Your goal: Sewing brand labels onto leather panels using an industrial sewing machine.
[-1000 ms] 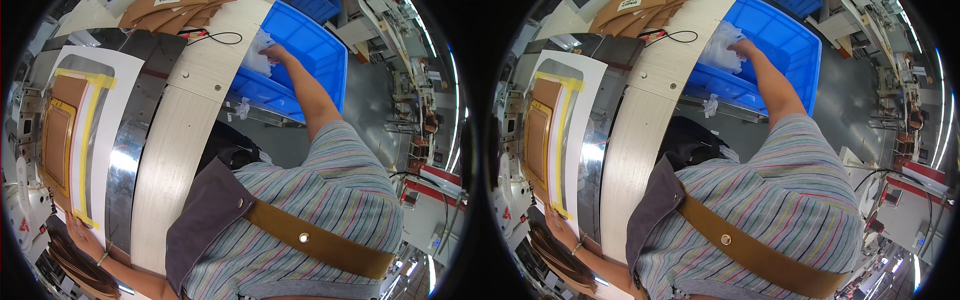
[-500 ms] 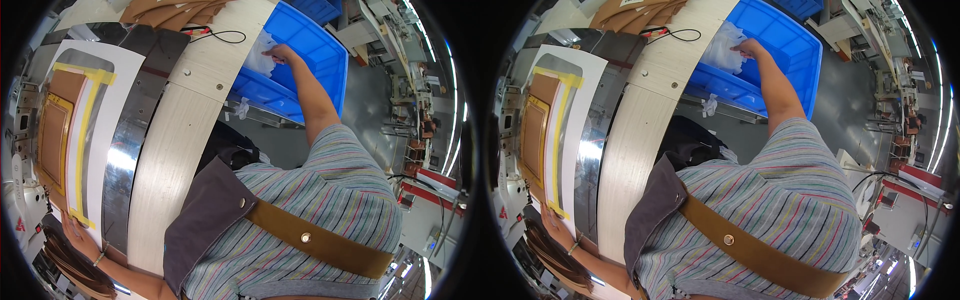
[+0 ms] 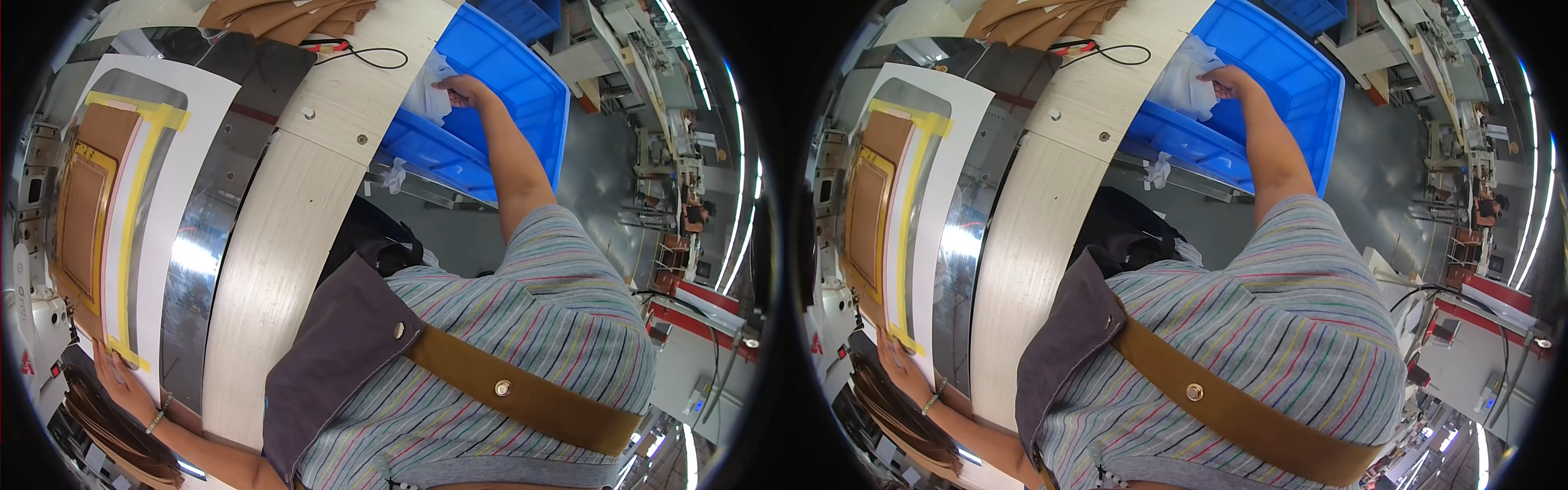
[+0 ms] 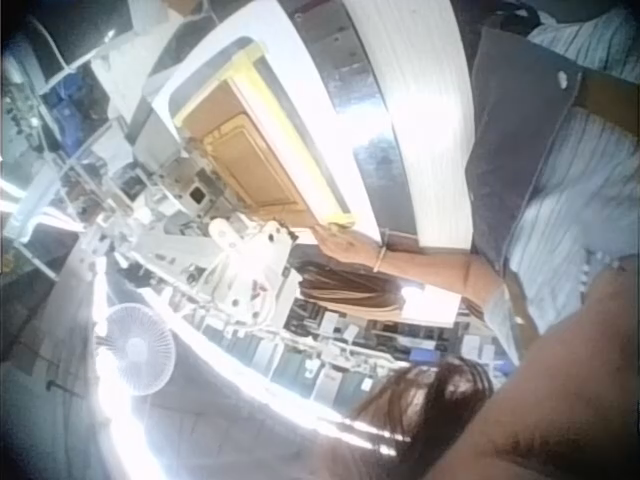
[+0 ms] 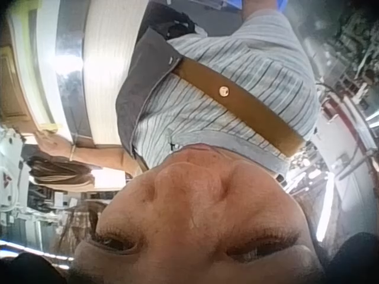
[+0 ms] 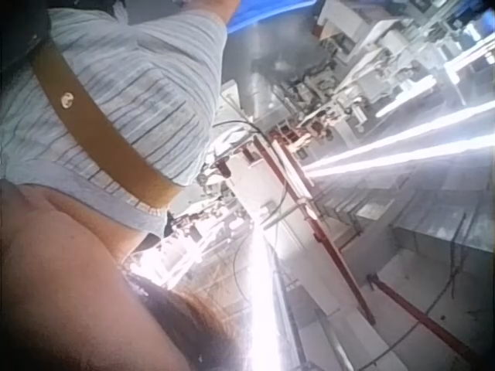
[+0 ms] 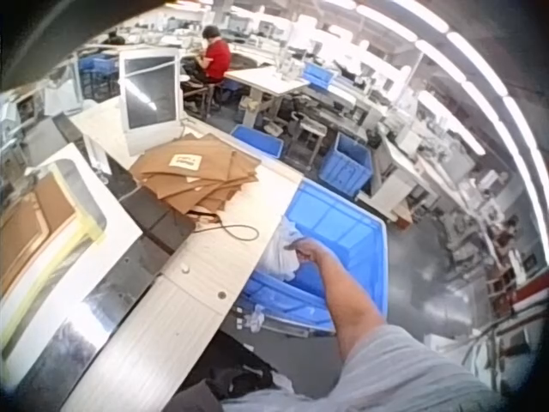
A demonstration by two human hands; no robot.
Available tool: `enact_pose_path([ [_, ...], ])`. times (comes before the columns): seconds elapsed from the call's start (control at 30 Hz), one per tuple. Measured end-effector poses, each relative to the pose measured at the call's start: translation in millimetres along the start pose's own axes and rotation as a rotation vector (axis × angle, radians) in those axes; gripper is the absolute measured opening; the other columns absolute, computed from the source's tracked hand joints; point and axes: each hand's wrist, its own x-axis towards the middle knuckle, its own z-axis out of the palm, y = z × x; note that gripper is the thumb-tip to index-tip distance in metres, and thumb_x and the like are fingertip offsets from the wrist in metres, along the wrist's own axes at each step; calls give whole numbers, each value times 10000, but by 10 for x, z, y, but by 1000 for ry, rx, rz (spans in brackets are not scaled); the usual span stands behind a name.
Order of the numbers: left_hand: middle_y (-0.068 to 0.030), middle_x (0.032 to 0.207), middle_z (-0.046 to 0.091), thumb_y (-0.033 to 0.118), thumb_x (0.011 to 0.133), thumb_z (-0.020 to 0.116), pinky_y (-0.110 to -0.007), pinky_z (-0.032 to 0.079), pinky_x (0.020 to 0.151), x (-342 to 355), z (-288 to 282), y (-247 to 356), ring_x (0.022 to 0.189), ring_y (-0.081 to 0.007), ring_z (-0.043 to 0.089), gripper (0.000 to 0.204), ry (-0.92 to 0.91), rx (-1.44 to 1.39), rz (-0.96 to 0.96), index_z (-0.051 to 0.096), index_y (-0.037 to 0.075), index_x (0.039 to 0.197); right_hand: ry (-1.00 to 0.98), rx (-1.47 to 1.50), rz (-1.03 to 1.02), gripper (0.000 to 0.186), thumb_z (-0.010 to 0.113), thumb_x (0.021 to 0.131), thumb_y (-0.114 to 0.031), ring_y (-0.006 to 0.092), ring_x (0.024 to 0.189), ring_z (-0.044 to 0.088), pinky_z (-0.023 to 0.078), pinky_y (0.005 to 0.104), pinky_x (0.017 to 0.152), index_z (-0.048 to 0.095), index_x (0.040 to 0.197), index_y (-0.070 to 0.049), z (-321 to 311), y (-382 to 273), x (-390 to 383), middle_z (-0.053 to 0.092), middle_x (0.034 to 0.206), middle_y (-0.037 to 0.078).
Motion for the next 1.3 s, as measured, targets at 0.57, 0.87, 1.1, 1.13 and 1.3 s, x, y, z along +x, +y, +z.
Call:
enact_pose_path([
  [0.57,-150,1591,556,218,1133,526,-450,410,1209,-21,-155,120,1466,-335,521,431,-79,-11,-41,582,25,1514,-67,312,-118,261,772,982,-226,165,870,716,571,295,766,735,1164,-42,-108,-275,-417,760,1064,56],
  [0.87,-162,1542,604,199,1121,521,-491,452,1183,7,-733,508,1419,-354,579,432,-272,11,-31,588,51,1522,4,-127,-658,298,713,1035,-280,116,875,716,574,273,779,751,1128,0,-630,-1415,-2079,783,1007,56],
  [1.1,-195,1567,577,288,1061,607,-522,414,1206,351,-734,1662,1468,-388,530,544,-214,-257,340,565,28,1537,-596,-252,-1066,169,755,1003,-96,25,731,643,486,191,650,661,1084,18,929,-2558,-3314,749,900,12],
  [1.13,-205,1578,561,320,1036,651,-516,398,1215,560,-479,1894,1477,-385,517,615,-143,-451,360,526,27,1562,-656,-312,-1048,170,764,992,-111,48,742,654,502,214,665,681,1067,17,1130,-2560,-3504,752,897,17],
  [1.3,-181,1516,571,515,884,841,-438,337,1242,725,-488,2604,1493,-280,457,1011,13,-762,331,395,-19,1618,-1124,-717,-1103,202,829,932,-155,65,752,681,533,229,640,701,1009,-20,2469,-2668,-4099,734,875,16],
])
